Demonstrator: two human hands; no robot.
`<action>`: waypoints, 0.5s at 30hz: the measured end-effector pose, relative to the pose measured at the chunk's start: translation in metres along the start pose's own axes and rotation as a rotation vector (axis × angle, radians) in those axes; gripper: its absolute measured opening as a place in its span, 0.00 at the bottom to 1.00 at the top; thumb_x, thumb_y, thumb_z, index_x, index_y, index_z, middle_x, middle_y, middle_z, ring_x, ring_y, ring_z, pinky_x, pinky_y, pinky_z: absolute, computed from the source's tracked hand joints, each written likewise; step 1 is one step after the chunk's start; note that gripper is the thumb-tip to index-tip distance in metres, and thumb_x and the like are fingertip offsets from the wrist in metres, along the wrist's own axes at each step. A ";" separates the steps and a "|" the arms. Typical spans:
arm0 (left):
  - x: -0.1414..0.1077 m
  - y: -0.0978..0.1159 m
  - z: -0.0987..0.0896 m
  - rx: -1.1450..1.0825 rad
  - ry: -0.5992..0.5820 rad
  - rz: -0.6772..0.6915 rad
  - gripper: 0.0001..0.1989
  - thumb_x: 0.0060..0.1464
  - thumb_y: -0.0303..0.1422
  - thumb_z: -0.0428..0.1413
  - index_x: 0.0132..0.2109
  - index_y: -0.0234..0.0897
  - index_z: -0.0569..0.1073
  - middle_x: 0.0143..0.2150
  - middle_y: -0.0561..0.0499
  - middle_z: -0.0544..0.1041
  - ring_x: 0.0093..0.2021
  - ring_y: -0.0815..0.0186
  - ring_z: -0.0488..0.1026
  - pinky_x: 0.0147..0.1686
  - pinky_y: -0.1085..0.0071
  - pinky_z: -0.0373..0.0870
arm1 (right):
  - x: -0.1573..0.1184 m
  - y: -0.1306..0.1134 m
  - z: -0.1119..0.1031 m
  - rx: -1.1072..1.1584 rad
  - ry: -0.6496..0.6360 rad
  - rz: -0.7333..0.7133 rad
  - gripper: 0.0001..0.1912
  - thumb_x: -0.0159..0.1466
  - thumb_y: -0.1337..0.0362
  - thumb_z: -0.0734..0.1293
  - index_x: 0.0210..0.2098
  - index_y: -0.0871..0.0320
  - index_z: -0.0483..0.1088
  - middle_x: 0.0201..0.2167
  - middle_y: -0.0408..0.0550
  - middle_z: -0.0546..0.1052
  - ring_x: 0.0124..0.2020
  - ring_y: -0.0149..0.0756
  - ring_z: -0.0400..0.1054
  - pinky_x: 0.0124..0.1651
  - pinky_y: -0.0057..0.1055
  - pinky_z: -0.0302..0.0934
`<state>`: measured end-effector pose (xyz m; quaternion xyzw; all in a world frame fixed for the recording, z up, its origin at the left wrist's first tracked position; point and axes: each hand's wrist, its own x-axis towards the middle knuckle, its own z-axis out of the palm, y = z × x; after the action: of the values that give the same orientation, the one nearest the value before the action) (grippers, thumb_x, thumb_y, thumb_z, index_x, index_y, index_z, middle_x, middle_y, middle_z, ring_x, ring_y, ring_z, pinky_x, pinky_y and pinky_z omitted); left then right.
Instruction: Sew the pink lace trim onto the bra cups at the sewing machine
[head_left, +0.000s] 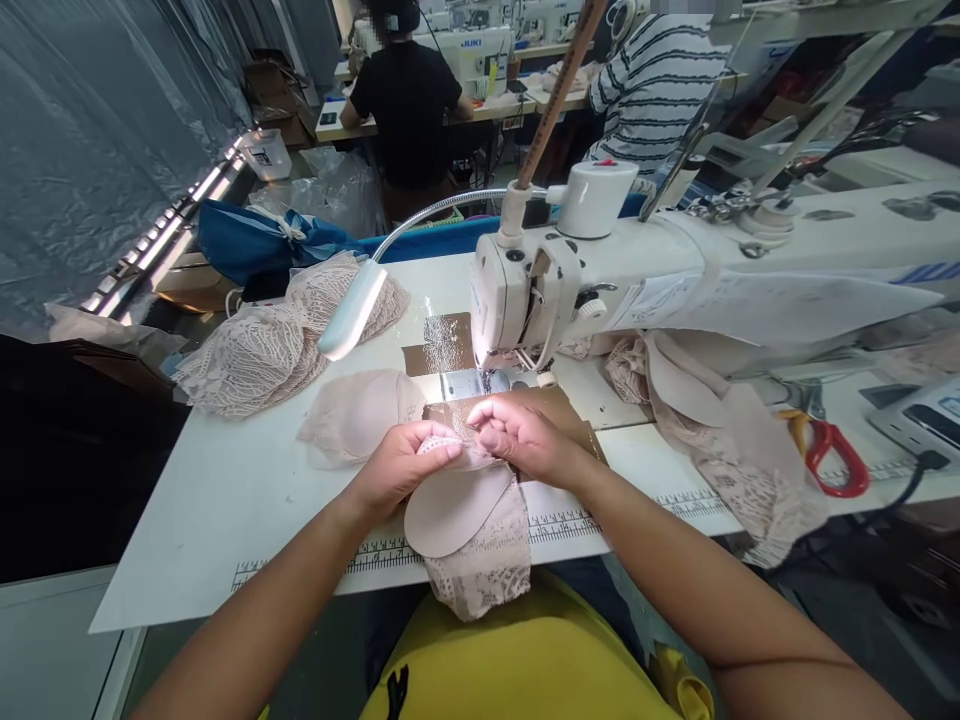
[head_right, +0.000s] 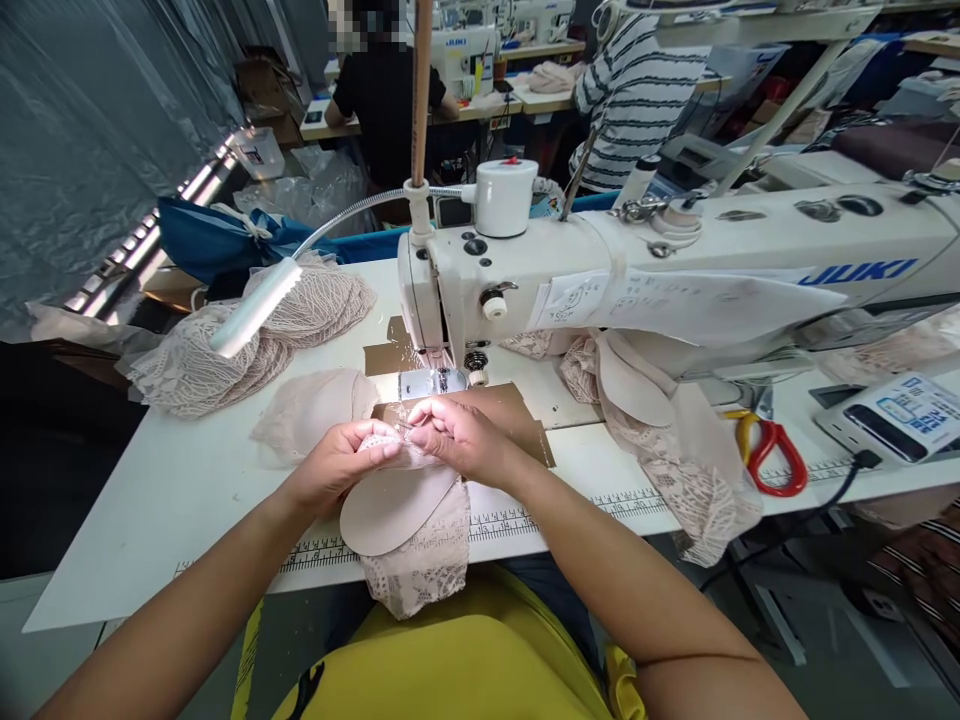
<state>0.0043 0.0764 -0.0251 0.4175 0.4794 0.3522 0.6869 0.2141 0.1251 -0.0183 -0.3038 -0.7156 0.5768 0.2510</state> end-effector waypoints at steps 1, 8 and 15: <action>-0.001 0.000 0.000 0.032 0.013 0.018 0.15 0.48 0.41 0.65 0.37 0.33 0.76 0.34 0.49 0.76 0.34 0.67 0.71 0.36 0.72 0.67 | 0.000 0.001 -0.002 -0.023 0.010 0.000 0.16 0.66 0.52 0.62 0.45 0.58 0.66 0.31 0.44 0.72 0.30 0.31 0.65 0.32 0.27 0.60; -0.001 0.000 -0.001 0.124 0.058 0.066 0.16 0.49 0.41 0.64 0.37 0.32 0.76 0.32 0.50 0.74 0.33 0.68 0.69 0.34 0.73 0.64 | 0.003 -0.003 0.001 -0.109 -0.031 -0.007 0.12 0.64 0.58 0.65 0.43 0.58 0.71 0.34 0.45 0.75 0.34 0.32 0.68 0.37 0.28 0.62; 0.001 0.001 0.004 0.278 0.091 0.066 0.17 0.50 0.44 0.61 0.31 0.31 0.73 0.28 0.52 0.70 0.29 0.70 0.65 0.28 0.75 0.60 | 0.005 -0.001 0.011 -0.122 0.050 -0.048 0.09 0.64 0.60 0.65 0.35 0.59 0.73 0.32 0.45 0.75 0.34 0.32 0.69 0.37 0.28 0.63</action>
<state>0.0083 0.0768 -0.0234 0.5078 0.5400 0.3235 0.5881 0.2026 0.1218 -0.0195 -0.3155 -0.7501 0.5179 0.2637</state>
